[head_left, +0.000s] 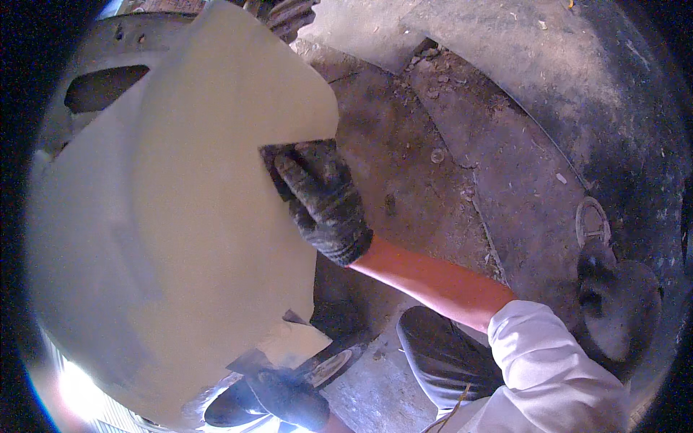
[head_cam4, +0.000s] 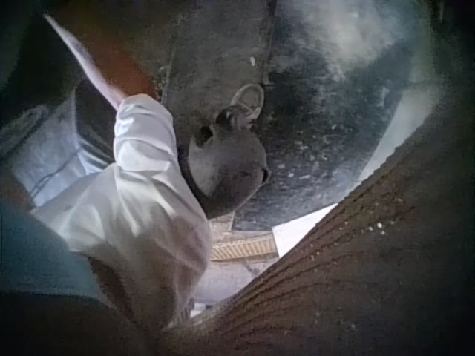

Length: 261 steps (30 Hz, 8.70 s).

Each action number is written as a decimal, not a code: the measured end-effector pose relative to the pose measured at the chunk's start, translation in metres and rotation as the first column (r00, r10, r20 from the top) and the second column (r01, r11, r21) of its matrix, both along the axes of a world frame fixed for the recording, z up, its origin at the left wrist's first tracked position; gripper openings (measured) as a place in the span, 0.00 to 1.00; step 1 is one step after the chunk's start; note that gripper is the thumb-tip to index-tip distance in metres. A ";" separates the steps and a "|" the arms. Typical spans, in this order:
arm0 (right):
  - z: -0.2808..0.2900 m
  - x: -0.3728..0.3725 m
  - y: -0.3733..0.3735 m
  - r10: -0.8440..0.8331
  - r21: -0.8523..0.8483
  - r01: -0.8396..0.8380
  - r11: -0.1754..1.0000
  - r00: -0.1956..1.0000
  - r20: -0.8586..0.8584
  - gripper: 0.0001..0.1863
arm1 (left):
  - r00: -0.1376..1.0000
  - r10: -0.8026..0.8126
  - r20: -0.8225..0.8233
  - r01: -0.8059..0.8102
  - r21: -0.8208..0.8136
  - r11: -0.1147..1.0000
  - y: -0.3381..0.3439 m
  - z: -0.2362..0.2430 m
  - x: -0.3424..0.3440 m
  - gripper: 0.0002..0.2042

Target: The person applies body filler to a car door using a putty knife, spreading and smoothing the compound across the surface. The person repeatedly scoops filler onto the knife and works it into the panel, focusing on different areas of the door.

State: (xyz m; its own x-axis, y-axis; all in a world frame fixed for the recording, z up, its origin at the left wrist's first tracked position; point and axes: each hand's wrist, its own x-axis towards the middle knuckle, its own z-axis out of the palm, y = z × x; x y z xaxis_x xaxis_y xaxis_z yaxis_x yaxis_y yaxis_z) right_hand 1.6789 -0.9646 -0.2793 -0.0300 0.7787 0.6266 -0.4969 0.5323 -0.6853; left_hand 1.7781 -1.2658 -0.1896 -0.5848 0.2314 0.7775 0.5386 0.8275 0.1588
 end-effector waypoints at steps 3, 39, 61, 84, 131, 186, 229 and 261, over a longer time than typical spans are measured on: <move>-0.001 0.002 -0.037 -0.028 -0.011 0.029 1.000 0.999 0.038 0.32 | 0.993 0.083 0.090 -0.088 0.048 0.995 -0.020 0.001 0.001 0.16; -0.039 0.056 0.085 -0.071 0.120 0.037 0.992 0.953 0.296 0.20 | 0.938 -0.289 0.194 0.206 0.360 0.910 0.143 0.009 -0.009 0.18; 0.006 -0.012 0.094 -0.052 -0.103 0.047 0.994 0.997 -0.053 0.24 | 0.998 0.009 -0.063 -0.018 -0.146 0.989 0.073 0.023 0.021 0.15; 0.014 0.039 -0.167 0.074 0.138 -0.121 0.983 0.950 0.303 0.32 | 0.811 0.240 -0.533 -0.491 -0.398 0.775 -0.015 0.050 0.014 0.27; 0.010 0.032 -0.095 -0.043 0.179 -0.002 0.984 0.968 0.248 0.32 | 0.969 -0.017 -0.248 -0.015 -0.127 0.992 -0.026 0.020 0.041 0.17; -0.002 0.063 0.082 -0.575 0.581 0.319 0.749 0.747 0.332 0.19 | 0.951 -0.054 -0.306 -0.119 -0.519 0.846 0.023 0.024 -0.008 0.22; -0.065 0.114 -0.024 -0.918 0.957 0.285 0.052 0.390 -0.066 0.28 | 0.988 -0.038 0.152 0.095 -0.385 0.918 0.032 0.013 -0.007 0.24; -0.039 -0.006 0.041 -0.050 0.077 0.063 0.995 0.985 -0.166 0.25 | 0.938 0.230 -0.258 -0.345 -0.667 0.661 -0.033 0.011 0.000 0.24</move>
